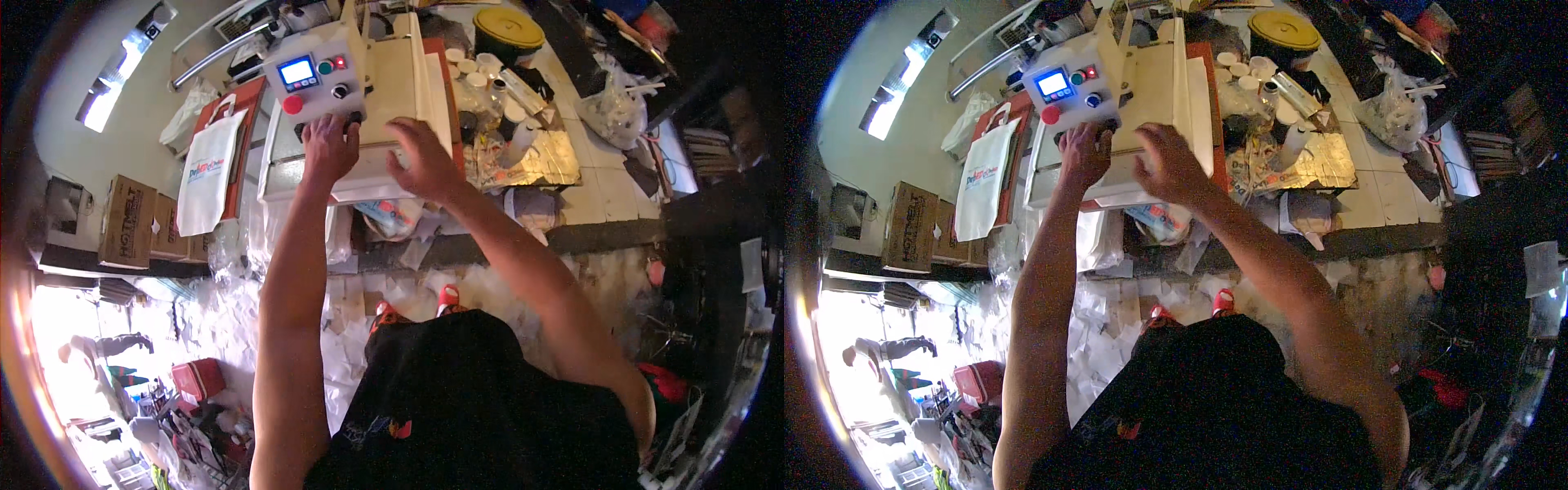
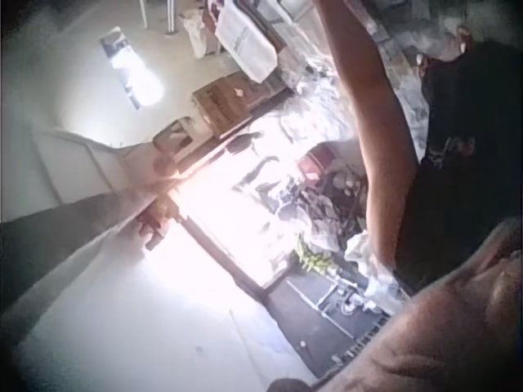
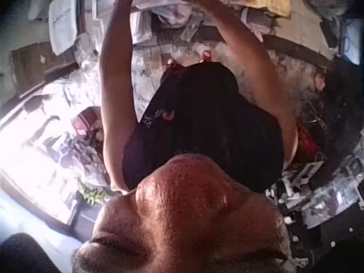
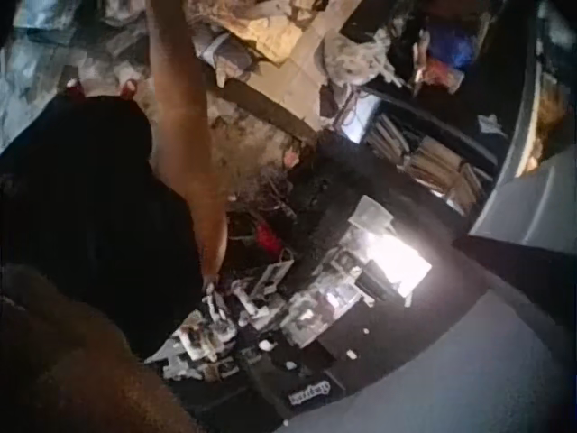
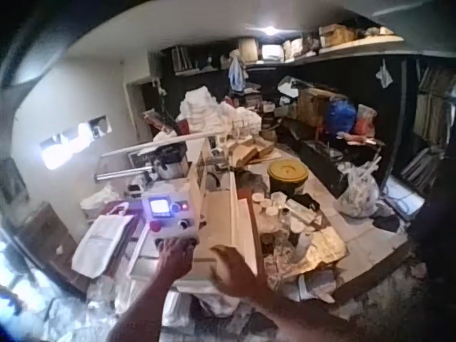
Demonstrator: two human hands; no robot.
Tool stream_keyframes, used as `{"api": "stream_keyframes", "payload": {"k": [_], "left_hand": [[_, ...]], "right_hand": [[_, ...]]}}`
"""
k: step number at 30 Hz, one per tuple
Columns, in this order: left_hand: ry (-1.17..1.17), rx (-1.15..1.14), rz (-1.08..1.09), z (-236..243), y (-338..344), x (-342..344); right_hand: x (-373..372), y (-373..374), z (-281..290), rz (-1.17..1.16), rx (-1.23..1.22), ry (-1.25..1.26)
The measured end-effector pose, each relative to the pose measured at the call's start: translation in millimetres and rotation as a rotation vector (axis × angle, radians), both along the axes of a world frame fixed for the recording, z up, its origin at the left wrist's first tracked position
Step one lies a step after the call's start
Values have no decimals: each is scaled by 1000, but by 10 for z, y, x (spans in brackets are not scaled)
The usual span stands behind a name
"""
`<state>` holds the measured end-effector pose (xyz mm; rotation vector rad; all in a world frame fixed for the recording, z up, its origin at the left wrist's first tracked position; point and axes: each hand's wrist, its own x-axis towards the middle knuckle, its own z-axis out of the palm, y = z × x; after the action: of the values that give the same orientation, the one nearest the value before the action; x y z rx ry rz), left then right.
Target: The person aligns tote bags on a heat press platen, places printed transfer sheets onto the bags by hand, and operates the heat press machine to apply the designs.
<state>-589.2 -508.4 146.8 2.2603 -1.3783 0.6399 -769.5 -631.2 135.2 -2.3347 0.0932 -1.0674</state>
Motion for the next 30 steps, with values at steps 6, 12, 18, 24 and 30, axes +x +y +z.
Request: {"api": "stream_keyframes", "payload": {"k": [6, 12, 18, 24, 30], "left_hand": [[235, -239, -232, 19, 762, -770], [638, -110, 156, -1526, 3483, -1232], [969, 529, 715, -3479, 7109, -2630], [1811, -82, 1242, -3808, 8601, -4169], [1548, -140, 1484, -3942, 8707, -4331]], "right_hand": [[226, 178, 229, 11, -261, -62], [536, 383, 138, -322, -482, 174], [744, 387, 310, -456, -553, 455], [852, 271, 181, -644, -537, 527], [1286, 820, 303, -739, -483, 620]]}}
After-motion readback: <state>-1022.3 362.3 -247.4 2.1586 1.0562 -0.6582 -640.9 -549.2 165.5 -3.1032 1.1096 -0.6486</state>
